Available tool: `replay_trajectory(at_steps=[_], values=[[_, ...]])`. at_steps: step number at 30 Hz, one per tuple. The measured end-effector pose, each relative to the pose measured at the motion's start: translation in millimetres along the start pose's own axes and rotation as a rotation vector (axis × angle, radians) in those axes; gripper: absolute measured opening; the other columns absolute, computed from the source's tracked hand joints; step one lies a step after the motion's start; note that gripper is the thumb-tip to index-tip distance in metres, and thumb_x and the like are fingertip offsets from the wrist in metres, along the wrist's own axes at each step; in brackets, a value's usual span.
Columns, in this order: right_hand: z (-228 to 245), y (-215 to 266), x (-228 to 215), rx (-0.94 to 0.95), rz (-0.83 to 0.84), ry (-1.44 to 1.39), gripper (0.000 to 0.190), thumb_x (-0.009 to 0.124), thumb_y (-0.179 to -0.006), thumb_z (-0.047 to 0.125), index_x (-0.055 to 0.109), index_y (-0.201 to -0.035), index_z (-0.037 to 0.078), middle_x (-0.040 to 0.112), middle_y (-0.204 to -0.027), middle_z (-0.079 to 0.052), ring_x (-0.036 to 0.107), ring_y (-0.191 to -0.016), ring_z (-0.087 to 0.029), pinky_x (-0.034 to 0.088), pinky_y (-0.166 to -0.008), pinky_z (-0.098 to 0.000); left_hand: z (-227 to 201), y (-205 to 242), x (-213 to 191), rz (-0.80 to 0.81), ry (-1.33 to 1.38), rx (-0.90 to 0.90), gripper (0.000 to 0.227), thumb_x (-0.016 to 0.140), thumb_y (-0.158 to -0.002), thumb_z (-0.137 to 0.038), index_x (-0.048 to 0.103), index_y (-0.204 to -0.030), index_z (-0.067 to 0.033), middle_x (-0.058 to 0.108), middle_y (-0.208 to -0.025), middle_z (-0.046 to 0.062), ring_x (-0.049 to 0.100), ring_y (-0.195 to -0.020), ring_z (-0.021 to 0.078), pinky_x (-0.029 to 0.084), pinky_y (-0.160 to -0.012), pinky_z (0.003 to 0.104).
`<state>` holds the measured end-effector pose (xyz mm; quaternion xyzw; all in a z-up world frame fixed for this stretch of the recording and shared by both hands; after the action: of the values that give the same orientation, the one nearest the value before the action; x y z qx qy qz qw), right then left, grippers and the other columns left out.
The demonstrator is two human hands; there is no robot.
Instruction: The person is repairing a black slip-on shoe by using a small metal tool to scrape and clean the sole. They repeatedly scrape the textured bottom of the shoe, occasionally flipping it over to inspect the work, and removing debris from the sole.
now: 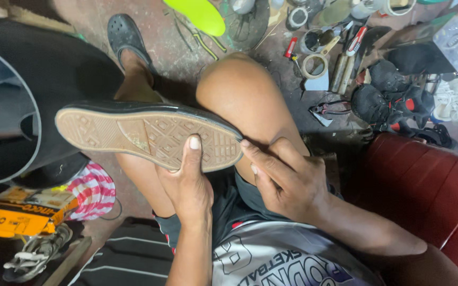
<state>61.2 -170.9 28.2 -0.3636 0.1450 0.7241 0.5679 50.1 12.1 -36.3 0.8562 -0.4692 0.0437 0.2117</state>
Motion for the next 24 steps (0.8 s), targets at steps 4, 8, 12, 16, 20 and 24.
replay_trajectory(at_steps=[4, 8, 12, 16, 20, 24], values=[[-1, -6, 3, -0.022, 0.006, 0.024, 0.043, 0.072, -0.086, 0.003, 0.070, -0.129, 0.009, 0.057, -0.085, -0.005, 0.062, -0.060, -0.017, 0.053, -0.053, -0.0321, -1, -3, 1, -0.018, -0.005, 0.003, 0.048, 0.070, -0.096, 0.000, 0.051, -0.139, 0.0053, 0.063, -0.128, 0.013, 0.062, -0.116, 0.0194, 0.050, -0.107, 0.033], [-3, -12, 4, -0.051, 0.031, 0.051, 0.046, 0.073, -0.084, 0.004, 0.070, -0.130, 0.009, 0.054, -0.083, -0.005, 0.059, -0.057, -0.018, 0.052, -0.052, -0.0341, -3, -4, 2, -0.025, 0.001, -0.003, 0.048, 0.070, -0.096, 0.000, 0.051, -0.140, 0.0056, 0.063, -0.128, 0.013, 0.063, -0.116, 0.0198, 0.050, -0.108, 0.033], [-2, -20, 1, -0.074, 0.071, 0.066, 0.047, 0.074, -0.084, 0.005, 0.070, -0.131, 0.009, 0.054, -0.082, -0.005, 0.059, -0.056, -0.018, 0.052, -0.051, -0.0348, -3, -4, 2, -0.036, 0.004, -0.006, 0.048, 0.069, -0.095, 0.002, 0.051, -0.140, 0.0058, 0.063, -0.129, 0.013, 0.063, -0.116, 0.0198, 0.050, -0.107, 0.034], [3, -34, -2, -0.118, 0.108, 0.072, 0.046, 0.075, -0.083, 0.008, 0.070, -0.129, 0.010, 0.056, -0.086, -0.004, 0.060, -0.058, -0.020, 0.052, -0.051, -0.0354, -4, -1, 4, -0.028, -0.042, -0.020, 0.046, 0.069, -0.094, 0.002, 0.053, -0.137, 0.0047, 0.065, -0.124, 0.012, 0.064, -0.112, 0.0187, 0.051, -0.104, 0.033], [11, -55, -1, -0.206, 0.116, 0.084, 0.048, 0.075, -0.083, 0.010, 0.069, -0.130, 0.010, 0.057, -0.091, -0.006, 0.062, -0.064, -0.021, 0.052, -0.052, -0.0364, -5, 0, 7, 0.001, -0.146, -0.022, 0.036, 0.069, -0.095, 0.000, 0.059, -0.129, 0.0066, 0.067, -0.120, 0.012, 0.065, -0.109, 0.0184, 0.052, -0.101, 0.032], [11, -72, 0, -0.256, 0.136, 0.043, 0.045, 0.074, -0.087, 0.008, 0.067, -0.131, 0.009, 0.060, -0.095, -0.005, 0.063, -0.068, -0.018, 0.053, -0.055, -0.0344, -3, -2, 9, 0.016, -0.174, -0.017, 0.034, 0.070, -0.096, -0.002, 0.061, -0.128, 0.0069, 0.067, -0.120, 0.011, 0.064, -0.109, 0.0188, 0.052, -0.100, 0.032]])
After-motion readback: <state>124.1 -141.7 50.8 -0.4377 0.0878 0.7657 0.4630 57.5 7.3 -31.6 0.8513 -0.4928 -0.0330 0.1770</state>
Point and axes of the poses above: each hand's wrist, its own y-axis away from the middle knuckle, its own x-axis out of the palm, z = x × y, the point moved 4 cm from there along -y, towards the middle knuckle
